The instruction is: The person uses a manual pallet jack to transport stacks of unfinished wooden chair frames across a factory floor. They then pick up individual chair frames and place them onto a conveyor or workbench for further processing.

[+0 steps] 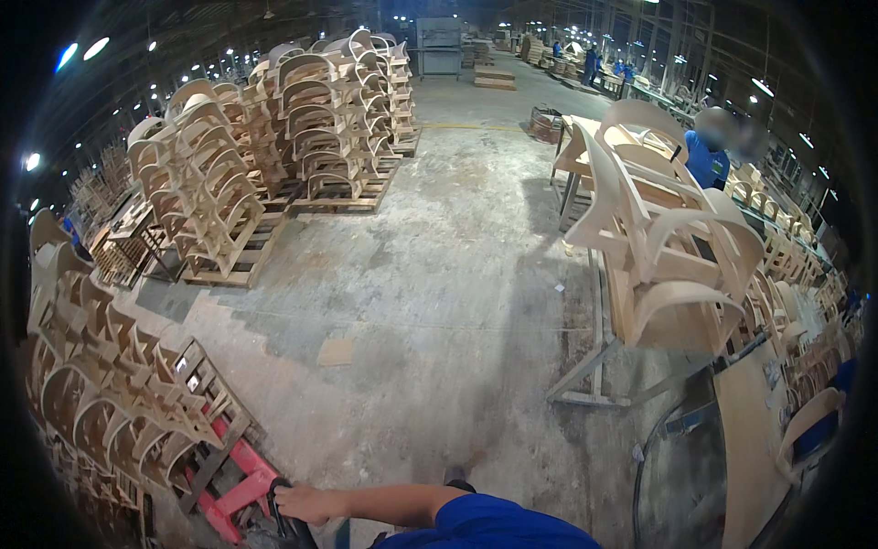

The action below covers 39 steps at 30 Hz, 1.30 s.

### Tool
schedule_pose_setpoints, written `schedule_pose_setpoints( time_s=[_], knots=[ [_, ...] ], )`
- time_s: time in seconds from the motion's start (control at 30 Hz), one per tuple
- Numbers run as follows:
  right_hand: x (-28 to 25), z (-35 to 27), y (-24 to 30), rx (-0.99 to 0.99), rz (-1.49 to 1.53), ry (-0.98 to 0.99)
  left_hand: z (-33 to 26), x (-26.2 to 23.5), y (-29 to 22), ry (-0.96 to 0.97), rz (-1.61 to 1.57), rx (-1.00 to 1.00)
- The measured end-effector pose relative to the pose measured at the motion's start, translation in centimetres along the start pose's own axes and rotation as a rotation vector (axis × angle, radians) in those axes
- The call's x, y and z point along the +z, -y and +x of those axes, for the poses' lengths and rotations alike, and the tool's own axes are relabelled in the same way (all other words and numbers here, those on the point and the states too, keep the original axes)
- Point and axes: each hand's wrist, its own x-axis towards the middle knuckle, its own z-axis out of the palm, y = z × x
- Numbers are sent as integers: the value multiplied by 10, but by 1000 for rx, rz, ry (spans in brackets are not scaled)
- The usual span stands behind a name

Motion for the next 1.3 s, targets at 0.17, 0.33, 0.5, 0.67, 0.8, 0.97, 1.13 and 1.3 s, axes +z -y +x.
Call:
schedule_pose_setpoints(
  time_s=[0.17,0.33,0.5,0.67,0.8,0.97,1.13,1.3],
  knots=[
    [-75,-32,-91,-125,10,-79,116,0,-118,-13,5,-12],
    [-152,-147,-262,61,309,249,209,-16,-253,-47,26,-19],
    [-264,-263,-415,783,140,597,299,-17,-340,-73,-13,-61],
    [-330,-373,-524,1156,282,206,417,-12,-435,-66,-27,-39],
    [-327,-451,-583,1355,403,119,520,-23,-525,-51,-3,18],
    [-373,-516,-623,1545,533,305,635,-45,-621,-82,-31,24],
    [-426,-572,-674,1858,427,-113,716,-72,-687,-128,-98,14],
    [-479,-571,-750,2044,629,-423,740,-77,-694,-253,-236,-151]
  ],
)
